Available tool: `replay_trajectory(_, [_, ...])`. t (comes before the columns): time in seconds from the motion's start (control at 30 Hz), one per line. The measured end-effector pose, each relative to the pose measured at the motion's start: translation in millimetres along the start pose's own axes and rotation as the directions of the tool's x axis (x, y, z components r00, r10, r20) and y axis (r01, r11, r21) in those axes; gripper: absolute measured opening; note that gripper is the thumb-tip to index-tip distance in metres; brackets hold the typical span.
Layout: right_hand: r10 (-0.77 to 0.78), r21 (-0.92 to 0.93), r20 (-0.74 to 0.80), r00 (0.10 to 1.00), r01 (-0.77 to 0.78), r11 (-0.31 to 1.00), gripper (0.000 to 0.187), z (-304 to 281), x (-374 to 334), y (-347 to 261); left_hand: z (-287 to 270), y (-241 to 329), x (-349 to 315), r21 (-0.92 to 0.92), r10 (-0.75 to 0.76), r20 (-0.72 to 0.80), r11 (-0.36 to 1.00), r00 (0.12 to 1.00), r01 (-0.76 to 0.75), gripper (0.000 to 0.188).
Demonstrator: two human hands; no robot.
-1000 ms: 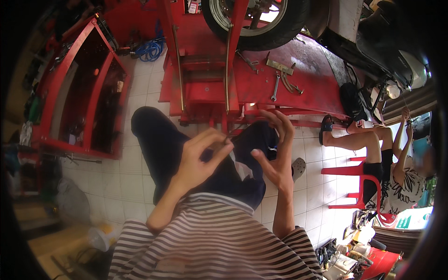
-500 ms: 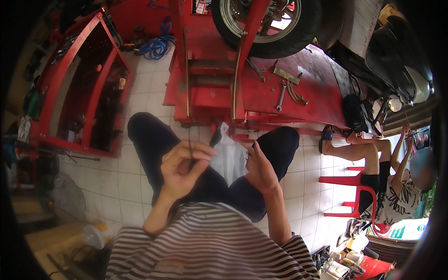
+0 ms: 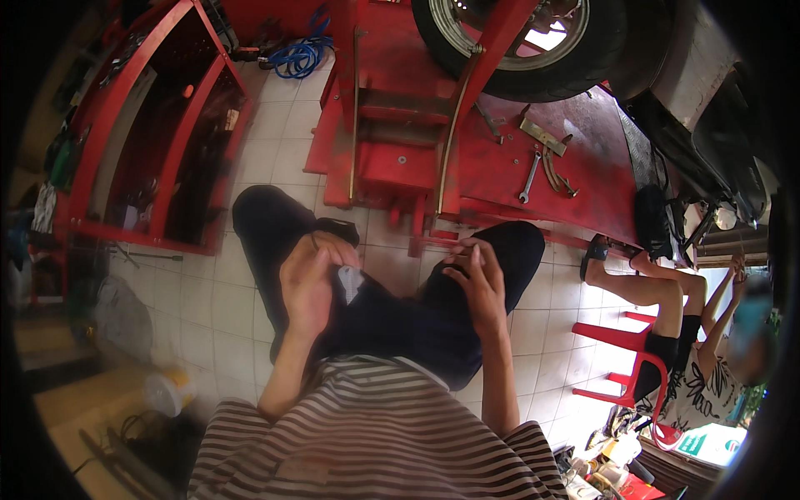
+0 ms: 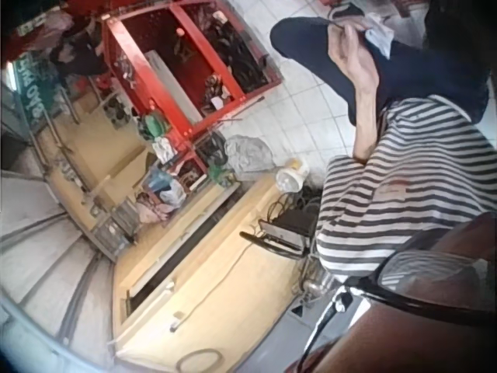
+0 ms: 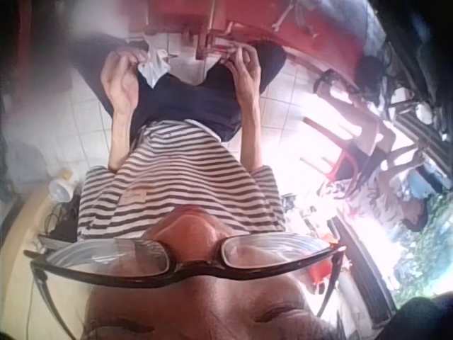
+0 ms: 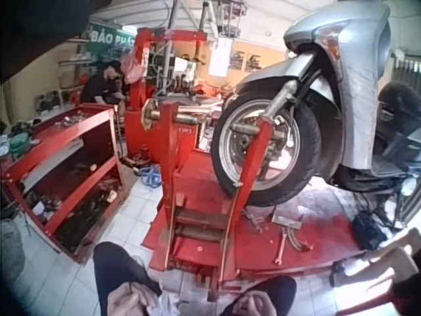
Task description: The person removes long bolts and metal spacers from a red metal motorcycle stand by hand while sitting on the floor of a service bay.
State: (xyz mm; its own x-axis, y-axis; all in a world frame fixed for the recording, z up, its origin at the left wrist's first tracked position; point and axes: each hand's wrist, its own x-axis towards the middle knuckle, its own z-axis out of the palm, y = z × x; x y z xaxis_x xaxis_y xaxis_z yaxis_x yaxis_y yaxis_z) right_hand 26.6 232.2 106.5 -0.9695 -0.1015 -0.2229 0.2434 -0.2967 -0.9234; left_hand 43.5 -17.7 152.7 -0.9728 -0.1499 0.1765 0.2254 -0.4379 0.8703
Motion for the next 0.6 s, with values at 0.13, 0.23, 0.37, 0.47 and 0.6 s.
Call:
replay_trajectory(0.13, [0.424, 0.073, 0.210, 0.881, -0.447, 0.891, 0.061, 16.9, 6.4, 52.2, 5.8, 2.8, 3.9, -0.037, 0.046, 0.090, 0.998, 0.995, -0.043, 0.021])
replay_trajectory(0.23, [0.341, 0.107, 0.379, 0.861, -0.406, 0.907, 0.068, 29.8, 6.0, 44.6, 5.9, 4.8, 0.1, -0.063, 0.126, 0.091, 0.991, 0.988, -0.120, 0.020])
replay_trajectory(0.37, [0.191, 0.154, 0.552, 0.811, -0.324, 0.933, 0.074, 12.6, -0.3, 46.4, 11.3, 11.1, -0.1, -0.021, 0.199, 0.008, 0.980, 0.980, -0.199, 0.017])
replay_trajectory(0.47, [0.176, 0.243, 0.596, 0.784, -0.385, 0.890, 0.076, 18.8, -10.0, 28.6, 15.1, 7.7, -2.4, -0.129, 0.191, -0.144, 0.969, 0.971, -0.210, 0.020])
replay_trajectory(0.6, [0.214, 0.276, 0.520, 0.827, -0.400, 0.874, 0.061, 22.4, -17.7, 25.7, 16.3, 7.2, -4.4, -0.182, 0.193, -0.092, 0.961, 0.977, -0.207, 0.020])
